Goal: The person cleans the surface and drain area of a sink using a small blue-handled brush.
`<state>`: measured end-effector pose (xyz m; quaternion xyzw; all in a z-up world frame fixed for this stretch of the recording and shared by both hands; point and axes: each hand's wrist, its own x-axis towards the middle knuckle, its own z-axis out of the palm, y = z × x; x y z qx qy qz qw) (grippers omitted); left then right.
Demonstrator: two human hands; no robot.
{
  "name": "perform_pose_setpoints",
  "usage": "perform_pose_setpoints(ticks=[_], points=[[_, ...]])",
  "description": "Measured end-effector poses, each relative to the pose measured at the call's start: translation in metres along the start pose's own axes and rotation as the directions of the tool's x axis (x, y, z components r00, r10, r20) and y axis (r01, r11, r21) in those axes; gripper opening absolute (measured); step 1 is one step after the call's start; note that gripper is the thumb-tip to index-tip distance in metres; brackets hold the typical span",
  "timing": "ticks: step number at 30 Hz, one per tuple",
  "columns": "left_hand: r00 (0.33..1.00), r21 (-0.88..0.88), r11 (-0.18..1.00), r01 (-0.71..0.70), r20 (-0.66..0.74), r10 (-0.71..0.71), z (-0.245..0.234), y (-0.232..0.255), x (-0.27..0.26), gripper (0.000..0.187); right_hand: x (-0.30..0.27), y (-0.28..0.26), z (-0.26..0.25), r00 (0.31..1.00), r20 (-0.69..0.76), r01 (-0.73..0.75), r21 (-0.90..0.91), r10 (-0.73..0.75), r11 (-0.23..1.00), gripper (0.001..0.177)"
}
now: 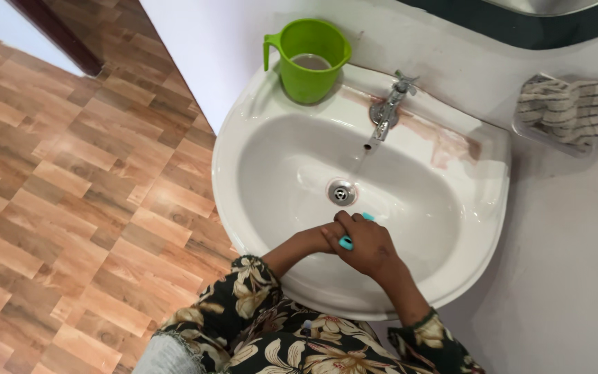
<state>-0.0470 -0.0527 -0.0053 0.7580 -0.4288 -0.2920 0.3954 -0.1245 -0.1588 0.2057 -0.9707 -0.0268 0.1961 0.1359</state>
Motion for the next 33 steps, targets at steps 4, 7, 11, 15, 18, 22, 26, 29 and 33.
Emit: perform_pose_setpoints(ticks=[4,7,11,15,18,22,26,29,33], points=[[0.964,0.385,0.888,0.253,-0.029,-0.263,-0.016,0.032,-0.025,0.031,-0.002,0.012,0.010,0.899,-0.258,0.435,0.439,-0.353,0.786,0.048],[0.970,0.402,0.907,0.124,-0.241,-0.026,-0.037,0.033,-0.027,0.035,0.020,0.010,0.033,0.819,-0.377,0.570,0.447,-0.433,0.689,0.050],[0.934,0.350,0.936,0.036,-0.345,0.094,-0.021,0.022,-0.014,0.040,0.025,0.015,0.027,0.859,-0.305,0.492,0.263,-0.412,0.830,0.057],[0.984,0.188,0.980,-0.071,-0.146,0.100,0.013,0.018,-0.011,0.031,-0.008,0.015,0.010,0.987,-0.022,0.156,0.322,-0.157,0.934,0.052],[0.998,0.282,0.959,-0.006,-0.055,0.023,0.010,0.014,-0.013,0.025,-0.008,0.006,0.013,0.971,-0.123,0.240,0.556,-0.206,0.796,0.050],[0.950,0.428,0.904,-0.006,-0.279,0.139,-0.007,0.002,-0.034,0.022,0.014,-0.017,0.033,0.841,-0.436,0.509,0.432,-0.322,0.745,0.053],[0.996,0.421,0.906,0.042,-0.088,-0.006,-0.017,0.029,-0.073,0.022,-0.013,-0.041,0.033,0.932,-0.292,0.350,0.562,-0.217,0.749,0.054],[0.999,0.395,0.918,0.024,-0.037,-0.011,-0.025,0.049,-0.104,0.018,-0.021,-0.052,0.033,0.958,-0.216,0.284,0.617,-0.189,0.734,0.053],[0.981,0.468,0.868,0.164,0.012,-0.192,-0.073,0.031,-0.092,0.019,0.027,-0.052,0.040,0.850,-0.422,0.523,0.603,-0.315,0.602,0.057]])
